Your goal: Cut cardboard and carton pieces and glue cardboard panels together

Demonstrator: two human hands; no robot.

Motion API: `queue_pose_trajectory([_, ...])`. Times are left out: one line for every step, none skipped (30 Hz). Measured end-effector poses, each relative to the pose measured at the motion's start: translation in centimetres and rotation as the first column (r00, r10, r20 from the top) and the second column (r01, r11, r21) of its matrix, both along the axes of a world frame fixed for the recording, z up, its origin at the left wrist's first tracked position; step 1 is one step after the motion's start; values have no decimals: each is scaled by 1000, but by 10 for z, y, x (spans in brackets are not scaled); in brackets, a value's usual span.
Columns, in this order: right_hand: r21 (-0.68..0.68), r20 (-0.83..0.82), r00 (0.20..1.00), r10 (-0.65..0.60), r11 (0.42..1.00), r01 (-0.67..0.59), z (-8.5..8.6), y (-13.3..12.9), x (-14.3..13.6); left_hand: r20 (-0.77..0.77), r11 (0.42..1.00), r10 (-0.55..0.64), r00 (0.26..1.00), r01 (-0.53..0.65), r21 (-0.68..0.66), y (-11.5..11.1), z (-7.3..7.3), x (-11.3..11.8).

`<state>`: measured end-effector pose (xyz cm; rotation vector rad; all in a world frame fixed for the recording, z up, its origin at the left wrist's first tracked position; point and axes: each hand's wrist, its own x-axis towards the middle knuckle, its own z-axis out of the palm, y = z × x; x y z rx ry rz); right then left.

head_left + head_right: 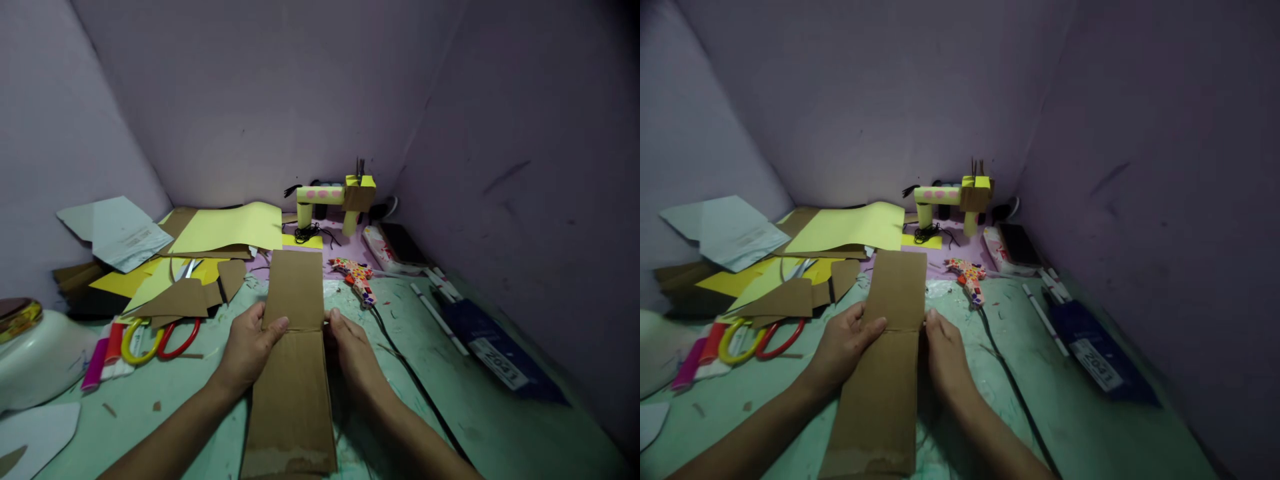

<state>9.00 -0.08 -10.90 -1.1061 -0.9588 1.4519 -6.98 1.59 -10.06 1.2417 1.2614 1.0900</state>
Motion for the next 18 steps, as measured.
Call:
queue_pose_trajectory([-34,-17,1000,18,999,-18,1,0,2,2,1000,-1,1000,1,-2,0,0,0])
queue_pose_trajectory([-58,-11,999,36,998,-36,1,-1,3,3,1000,-3,1000,3,-4,0,0,0])
queue_pose_trajectory([-65,25,999,47,997,-45,1,-1,3,3,1000,-6,1000,6,-6,0,1,0])
queue_pose_trajectory([-55,84,995,46,998,-41,0,-1,3,1,1000,-9,1000,9,-10,-1,1,1])
queue_pose_trajectory([-32,149,988,34,999,-30,-1,-1,3,2,1000,-12,1000,12,-16,-1,1,1])
queue_pose_trajectory([-8,209,978,16,1000,-15,-2,-1,3,9,1000,-16,1000,16,-23,-1,1,2])
queue_pose_trajectory([11,250,968,-2,1000,-1,-2,-1,2,23,999,-18,1000,19,-30,-2,2,2])
queue_pose_trajectory([23,267,964,-16,1000,10,-2,-2,2,42,999,-20,999,21,-36,-3,3,3])
queue_pose_trajectory([37,272,962,-29,999,20,-2,-2,1,60,999,-22,998,24,-39,-4,5,4])
queue_pose_trajectory([58,277,960,-40,998,25,-1,-3,1,71,999,-26,997,29,-36,-5,7,5])
queue_pose_trajectory([90,291,955,-52,996,27,0,-5,1,72,999,-34,997,37,-31,-7,9,5])
queue_pose_trajectory([136,315,947,-65,990,23,1,-7,1,60,999,-34,998,36,-20,-9,11,6])
queue_pose_trajectory([191,340,937,-81,982,15,1,-8,1,41,1000,-30,999,30,-2,-12,13,6])
queue_pose_trajectory([253,369,925,-87,967,-10,0,-10,1,17,1000,-11,1000,11,24,-14,14,5])
queue_pose_trajectory([324,397,914,-89,945,-48,-1,-12,1,-11,996,53,999,-52,73,-17,15,4])
queue_pose_trajectory([390,425,893,-145,920,-36,-4,-13,2,-38,985,108,993,-101,140,-19,15,3])
queue_pose_trajectory([444,447,871,-205,896,-17,-6,-14,2,-66,971,130,989,-114,210,-21,14,1])
queue_pose_trajectory([473,470,847,-249,881,-3,-9,-14,4,-101,960,141,985,-111,258,-22,12,-2])
